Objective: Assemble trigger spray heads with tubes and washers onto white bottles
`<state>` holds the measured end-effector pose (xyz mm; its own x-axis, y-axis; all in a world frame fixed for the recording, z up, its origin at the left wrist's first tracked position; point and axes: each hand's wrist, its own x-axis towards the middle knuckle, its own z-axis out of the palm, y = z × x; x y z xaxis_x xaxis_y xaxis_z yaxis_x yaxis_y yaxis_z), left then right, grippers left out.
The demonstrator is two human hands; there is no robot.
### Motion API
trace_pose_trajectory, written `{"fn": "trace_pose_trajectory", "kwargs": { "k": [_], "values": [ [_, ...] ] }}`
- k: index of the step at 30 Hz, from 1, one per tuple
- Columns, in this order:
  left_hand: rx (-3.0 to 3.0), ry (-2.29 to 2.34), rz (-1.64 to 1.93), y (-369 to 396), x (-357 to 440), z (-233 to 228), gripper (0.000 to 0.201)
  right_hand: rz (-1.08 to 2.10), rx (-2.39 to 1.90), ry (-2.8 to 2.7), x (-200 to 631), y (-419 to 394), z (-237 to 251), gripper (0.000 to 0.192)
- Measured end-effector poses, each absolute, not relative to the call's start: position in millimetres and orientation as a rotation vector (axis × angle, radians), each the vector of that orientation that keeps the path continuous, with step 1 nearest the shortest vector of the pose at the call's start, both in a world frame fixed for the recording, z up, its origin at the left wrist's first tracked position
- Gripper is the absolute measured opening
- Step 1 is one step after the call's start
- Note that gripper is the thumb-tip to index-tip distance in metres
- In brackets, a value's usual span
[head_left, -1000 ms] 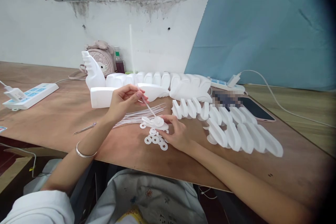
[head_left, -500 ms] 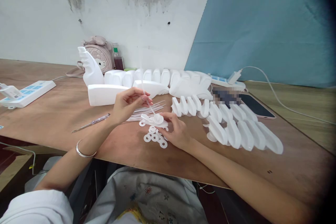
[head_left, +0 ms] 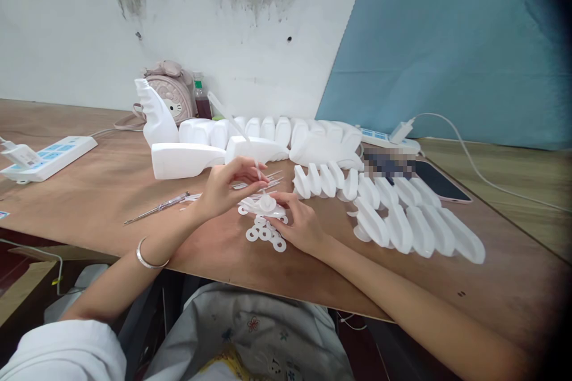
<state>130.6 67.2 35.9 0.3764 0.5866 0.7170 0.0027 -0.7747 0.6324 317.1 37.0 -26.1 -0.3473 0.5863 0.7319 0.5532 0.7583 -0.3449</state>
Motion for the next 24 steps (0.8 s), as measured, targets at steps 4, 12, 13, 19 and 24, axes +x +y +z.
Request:
{"fn": "trace_pose_trajectory", "kwargs": {
  "k": [4,12,13,19,24],
  "values": [
    [2.236,0.565,1.262,66.5,132.6,32.7,0.014,0.067,-0.896,-2.007,317.2,37.4,-25.7,0.036],
    [2.318,0.785,1.177,63.9,134.5,37.5,0.015,0.106,-0.909,-2.04,317.5,36.9,-26.3,0.035],
    [2.315,0.801,1.166,63.9,134.6,37.8,0.016,0.109,-0.908,-2.048,317.5,36.9,-26.1,0.034],
    [2.332,0.894,1.088,66.1,136.6,35.9,0.019,0.14,-0.905,-2.139,316.8,38.4,-26.5,0.036],
    [2.352,0.926,1.015,68.8,140.3,36.5,0.019,0.104,-0.92,-2.135,316.3,40.2,-28.7,0.032]
  ]
}}
